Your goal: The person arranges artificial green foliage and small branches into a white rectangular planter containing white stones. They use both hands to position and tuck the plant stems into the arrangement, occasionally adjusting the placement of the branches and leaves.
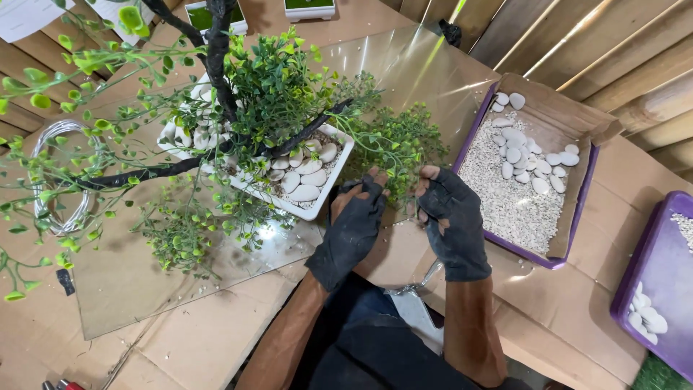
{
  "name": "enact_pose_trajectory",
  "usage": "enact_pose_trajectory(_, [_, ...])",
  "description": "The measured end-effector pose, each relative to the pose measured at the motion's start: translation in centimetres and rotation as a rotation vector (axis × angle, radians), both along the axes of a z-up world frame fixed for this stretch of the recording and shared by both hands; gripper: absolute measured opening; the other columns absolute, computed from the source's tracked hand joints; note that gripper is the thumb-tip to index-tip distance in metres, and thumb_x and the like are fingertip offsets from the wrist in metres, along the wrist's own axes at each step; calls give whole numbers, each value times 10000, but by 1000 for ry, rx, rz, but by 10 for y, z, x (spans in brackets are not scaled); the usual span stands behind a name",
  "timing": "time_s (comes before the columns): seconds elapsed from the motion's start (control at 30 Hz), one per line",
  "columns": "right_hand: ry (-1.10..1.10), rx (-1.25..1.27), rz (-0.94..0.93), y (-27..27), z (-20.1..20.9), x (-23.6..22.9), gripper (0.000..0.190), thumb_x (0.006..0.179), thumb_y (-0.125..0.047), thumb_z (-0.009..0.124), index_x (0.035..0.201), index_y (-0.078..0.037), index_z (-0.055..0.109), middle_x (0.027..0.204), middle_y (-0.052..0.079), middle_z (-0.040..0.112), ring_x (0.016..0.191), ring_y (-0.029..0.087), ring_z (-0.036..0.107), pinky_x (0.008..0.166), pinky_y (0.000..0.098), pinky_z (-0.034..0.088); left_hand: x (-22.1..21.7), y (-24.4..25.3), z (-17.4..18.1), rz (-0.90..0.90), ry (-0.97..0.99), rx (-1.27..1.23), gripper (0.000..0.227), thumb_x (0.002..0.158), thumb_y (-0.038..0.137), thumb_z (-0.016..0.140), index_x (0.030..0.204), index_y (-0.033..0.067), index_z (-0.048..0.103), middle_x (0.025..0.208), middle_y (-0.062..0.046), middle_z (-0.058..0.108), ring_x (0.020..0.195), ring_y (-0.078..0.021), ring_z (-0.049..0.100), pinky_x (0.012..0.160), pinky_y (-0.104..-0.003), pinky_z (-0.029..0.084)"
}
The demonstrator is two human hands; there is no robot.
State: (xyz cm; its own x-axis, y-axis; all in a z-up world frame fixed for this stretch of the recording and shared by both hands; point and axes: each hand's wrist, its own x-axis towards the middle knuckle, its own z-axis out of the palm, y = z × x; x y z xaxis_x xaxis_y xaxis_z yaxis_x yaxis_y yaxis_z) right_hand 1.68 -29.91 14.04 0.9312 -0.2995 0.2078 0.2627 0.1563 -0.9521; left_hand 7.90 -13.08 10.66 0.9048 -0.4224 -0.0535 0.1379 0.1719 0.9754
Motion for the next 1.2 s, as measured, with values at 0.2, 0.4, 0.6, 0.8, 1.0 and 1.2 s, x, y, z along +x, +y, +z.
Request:
enact_pose_trajectory(0.2, [24, 120, -260, 16, 4, -2, 483, 891, 89, 753, 1341, 115, 578, 940, 230, 714, 798, 288, 708, 584, 280, 535, -22, 2, 4, 44, 198, -243, 290, 953, 140, 784, 1185, -33, 766, 1034, -271, 790, 901, -308, 783, 840, -344, 668])
enact_pose_trajectory(0.4, [-22, -273, -453, 20, 20, -13, 509, 854, 19, 844, 1310, 81, 628, 949, 211, 739, 885, 268, 747, 663, 355, 620, -28, 0, 45, 46, 125, 73, 367, 960, 263, 781, 1216, 1, 796, 912, -211, 796, 758, -148, 734, 675, -182, 564])
enact_pose_trajectory(0.6, [-110, -453, -535, 28, 46, -22, 474, 826, -51, 903, 1215, 72, 662, 973, 229, 755, 940, 308, 762, 735, 399, 646, -37, -7, 67, 97, 270, 56, 326, 879, 229, 873, 1157, 63, 837, 737, -181, 783, 610, -163, 719, 528, -226, 536])
enact_pose_trajectory(0.8, [-183, -320, -388, 39, 68, -30, 373, 943, 33, 723, 1295, 21, 601, 1049, 126, 713, 1030, 247, 743, 940, 380, 663, -54, 3, 49, 168, -574, 97, 302, 941, 6, 775, 1236, 57, 734, 1176, -77, 746, 1121, -233, 740, 1040, -318, 674])
enact_pose_trajectory(1.0, [-205, -415, -454, 48, 77, -34, 477, 832, 51, 825, 1267, 62, 628, 1115, 271, 743, 1072, 380, 730, 815, 392, 660, -73, 1, 54, 373, -194, -105, 383, 937, 89, 797, 1280, -63, 723, 1107, -248, 790, 1045, -293, 743, 990, -321, 626])
enact_pose_trajectory(1.2, [-145, -12, -246, 52, 62, -42, 378, 852, 52, 744, 1186, 168, 612, 944, 335, 723, 822, 330, 758, 702, 382, 647, -75, 0, 26, 430, -507, 48, 458, 854, 110, 894, 1289, 102, 750, 1198, -142, 788, 1054, -246, 760, 872, -305, 676])
